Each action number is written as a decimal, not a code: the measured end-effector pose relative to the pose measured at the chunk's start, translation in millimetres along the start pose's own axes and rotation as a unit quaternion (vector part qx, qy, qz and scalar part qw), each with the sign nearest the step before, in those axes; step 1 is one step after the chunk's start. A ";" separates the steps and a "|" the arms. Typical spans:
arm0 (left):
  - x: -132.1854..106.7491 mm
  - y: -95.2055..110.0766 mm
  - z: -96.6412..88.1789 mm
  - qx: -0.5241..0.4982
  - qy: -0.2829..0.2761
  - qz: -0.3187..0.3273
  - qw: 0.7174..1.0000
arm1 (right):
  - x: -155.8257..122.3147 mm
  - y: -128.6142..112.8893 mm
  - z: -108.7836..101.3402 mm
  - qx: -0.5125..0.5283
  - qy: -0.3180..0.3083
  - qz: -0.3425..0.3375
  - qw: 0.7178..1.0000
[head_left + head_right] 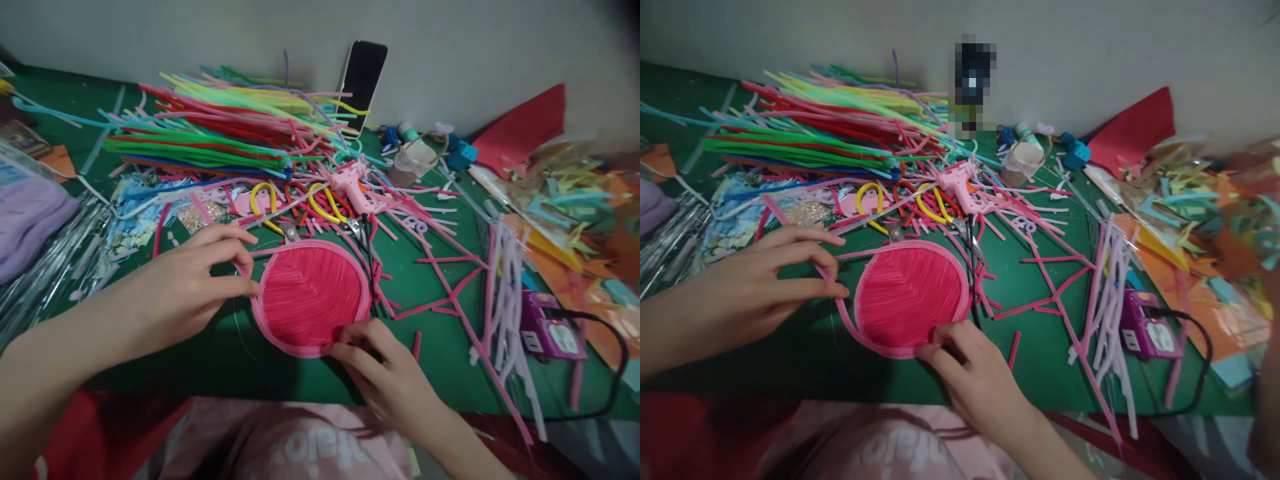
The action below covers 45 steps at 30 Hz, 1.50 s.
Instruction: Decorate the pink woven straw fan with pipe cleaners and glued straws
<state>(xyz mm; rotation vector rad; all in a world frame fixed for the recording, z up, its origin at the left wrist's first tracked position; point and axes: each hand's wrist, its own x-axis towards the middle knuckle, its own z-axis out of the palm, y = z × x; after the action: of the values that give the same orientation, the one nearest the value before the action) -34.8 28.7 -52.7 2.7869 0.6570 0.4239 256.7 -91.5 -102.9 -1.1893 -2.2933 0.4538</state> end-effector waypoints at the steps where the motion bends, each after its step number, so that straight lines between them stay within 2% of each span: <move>1: 0.0 -1.0 0.7 -0.003 -0.001 -0.003 1.000 | 1.0 -1.3 -0.2 0.012 -0.004 0.003 1.000; 13: 4.8 -4.6 7.4 -0.007 -0.022 -0.016 1.000 | 7.3 -8.3 9.2 0.015 -0.009 -0.012 1.000; 19: 17.2 -4.0 13.5 0.007 -0.031 0.011 0.999 | 12.1 -12.8 7.4 0.030 0.002 -0.002 1.000; 23: 20.5 -6.7 17.3 0.001 -0.047 0.007 0.999 | 21.1 -18.0 8.2 0.012 0.004 -0.024 1.000; 30: 21.0 -15.5 18.6 -0.015 -0.059 0.005 0.998 | 35.7 -18.9 15.8 -0.065 -0.066 -0.096 0.991; 45: 14.2 -19.7 23.6 0.020 -0.044 0.004 0.999 | 38.9 -18.2 18.4 -0.054 -0.066 -0.080 0.993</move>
<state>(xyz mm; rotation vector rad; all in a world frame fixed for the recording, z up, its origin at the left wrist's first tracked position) -22.6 48.4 -77.4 2.8282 0.6399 0.2912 215.2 -70.6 -97.4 -1.0423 -2.5316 0.3612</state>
